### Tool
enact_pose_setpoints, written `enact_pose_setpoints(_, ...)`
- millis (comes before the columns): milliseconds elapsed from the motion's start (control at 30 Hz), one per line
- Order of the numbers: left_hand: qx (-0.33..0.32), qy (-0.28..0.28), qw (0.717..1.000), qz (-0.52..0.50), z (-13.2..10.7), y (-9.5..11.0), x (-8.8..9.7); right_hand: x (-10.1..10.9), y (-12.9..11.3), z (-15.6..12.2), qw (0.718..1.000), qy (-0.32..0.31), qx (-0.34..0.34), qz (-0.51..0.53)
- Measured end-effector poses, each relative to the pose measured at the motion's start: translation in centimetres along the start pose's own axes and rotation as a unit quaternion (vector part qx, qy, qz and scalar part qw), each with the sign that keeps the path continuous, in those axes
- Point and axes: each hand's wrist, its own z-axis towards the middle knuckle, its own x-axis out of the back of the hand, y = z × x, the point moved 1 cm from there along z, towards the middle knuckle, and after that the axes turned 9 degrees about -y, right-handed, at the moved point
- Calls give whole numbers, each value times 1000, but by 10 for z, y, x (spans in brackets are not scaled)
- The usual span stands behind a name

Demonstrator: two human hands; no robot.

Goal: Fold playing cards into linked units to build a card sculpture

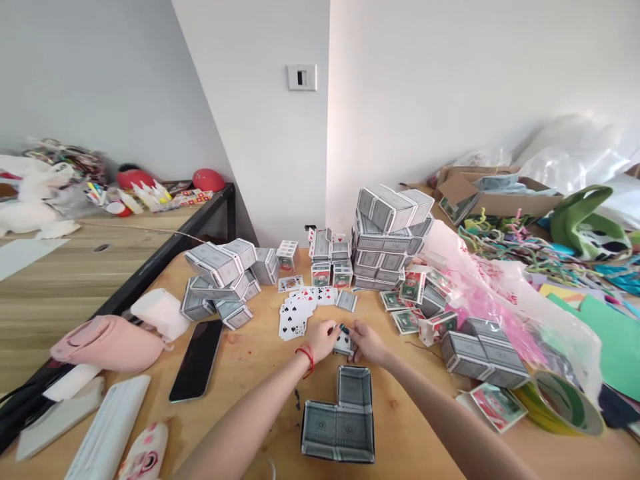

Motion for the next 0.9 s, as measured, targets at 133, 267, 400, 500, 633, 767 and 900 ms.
enact_pose_setpoints(133, 9, -24, 1000, -17, -3, -1, 2, 2, -1, -3, 1000, 2, 2, 0)
enact_pose_setpoints(267, 26, -37, 998, -49, -5, -4, 2, 5, -7, -11, 1000, 1, 18, 14)
enact_pose_setpoints(400, 47, -47, 995, -70, -9, -6, 3, 9, -11, -16, 1000, -10, 12, 19)
enact_pose_setpoints(500, 56, -48, 995, -63, -10, -5, 6, 11, -13, -16, 1000, -7, 7, 8)
enact_pose_setpoints(633, 24, -24, 999, 22, -8, 5, 11, 10, -17, -14, 998, 13, 13, -55)
enact_pose_setpoints(767, -10, -25, 990, 136, -4, 18, 17, 7, -24, -12, 983, 48, 27, -174)
enact_pose_setpoints(900, -17, -42, 984, 173, -1, 25, 22, 7, -30, -12, 975, 45, 32, -214)
